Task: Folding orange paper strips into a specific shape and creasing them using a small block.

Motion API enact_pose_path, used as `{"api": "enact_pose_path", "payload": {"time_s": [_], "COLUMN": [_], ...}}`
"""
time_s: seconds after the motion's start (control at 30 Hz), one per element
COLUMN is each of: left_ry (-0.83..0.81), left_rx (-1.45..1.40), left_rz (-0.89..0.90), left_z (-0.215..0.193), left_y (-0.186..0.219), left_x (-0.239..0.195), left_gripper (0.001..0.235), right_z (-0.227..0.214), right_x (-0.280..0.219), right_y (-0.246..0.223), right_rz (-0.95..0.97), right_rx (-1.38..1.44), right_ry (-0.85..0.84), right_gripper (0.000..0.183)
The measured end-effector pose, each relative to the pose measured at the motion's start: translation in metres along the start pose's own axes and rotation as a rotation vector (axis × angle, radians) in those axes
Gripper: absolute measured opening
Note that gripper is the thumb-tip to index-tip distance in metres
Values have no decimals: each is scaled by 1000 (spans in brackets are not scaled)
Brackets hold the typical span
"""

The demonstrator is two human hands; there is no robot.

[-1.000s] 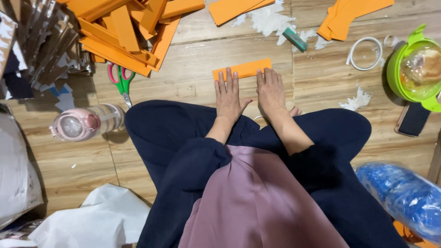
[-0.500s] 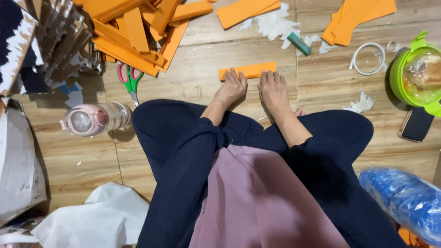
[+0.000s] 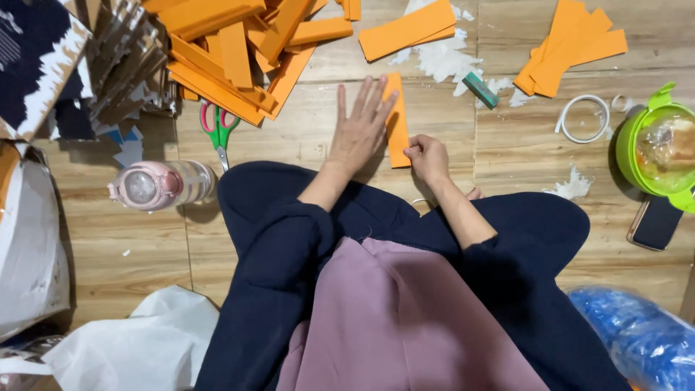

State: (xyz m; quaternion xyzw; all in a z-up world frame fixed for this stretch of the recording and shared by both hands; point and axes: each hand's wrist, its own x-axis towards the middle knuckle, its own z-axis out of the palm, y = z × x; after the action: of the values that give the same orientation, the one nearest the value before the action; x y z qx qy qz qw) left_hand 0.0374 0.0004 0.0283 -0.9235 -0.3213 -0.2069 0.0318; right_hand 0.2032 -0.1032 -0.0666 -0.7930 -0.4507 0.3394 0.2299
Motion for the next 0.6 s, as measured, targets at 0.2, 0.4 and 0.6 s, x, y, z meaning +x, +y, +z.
{"api": "enact_pose_path", "payload": {"time_s": [0.2, 0.4, 0.6], "left_ry": [-487, -568, -691], "left_rx": [-143, -111, -146], "left_rz": [-112, -94, -111], "left_z": [33, 52, 68], "left_y": [28, 25, 16], "left_x": [-12, -9, -7], "left_gripper": [53, 57, 68], "right_z": [-2, -21, -48], "right_x": [6, 4, 4], "right_y": [-9, -42, -60], "right_rz": [130, 165, 98], "right_rx": [537, -35, -285], "right_ry": [-93, -93, -1], "right_gripper": [30, 21, 13]}}
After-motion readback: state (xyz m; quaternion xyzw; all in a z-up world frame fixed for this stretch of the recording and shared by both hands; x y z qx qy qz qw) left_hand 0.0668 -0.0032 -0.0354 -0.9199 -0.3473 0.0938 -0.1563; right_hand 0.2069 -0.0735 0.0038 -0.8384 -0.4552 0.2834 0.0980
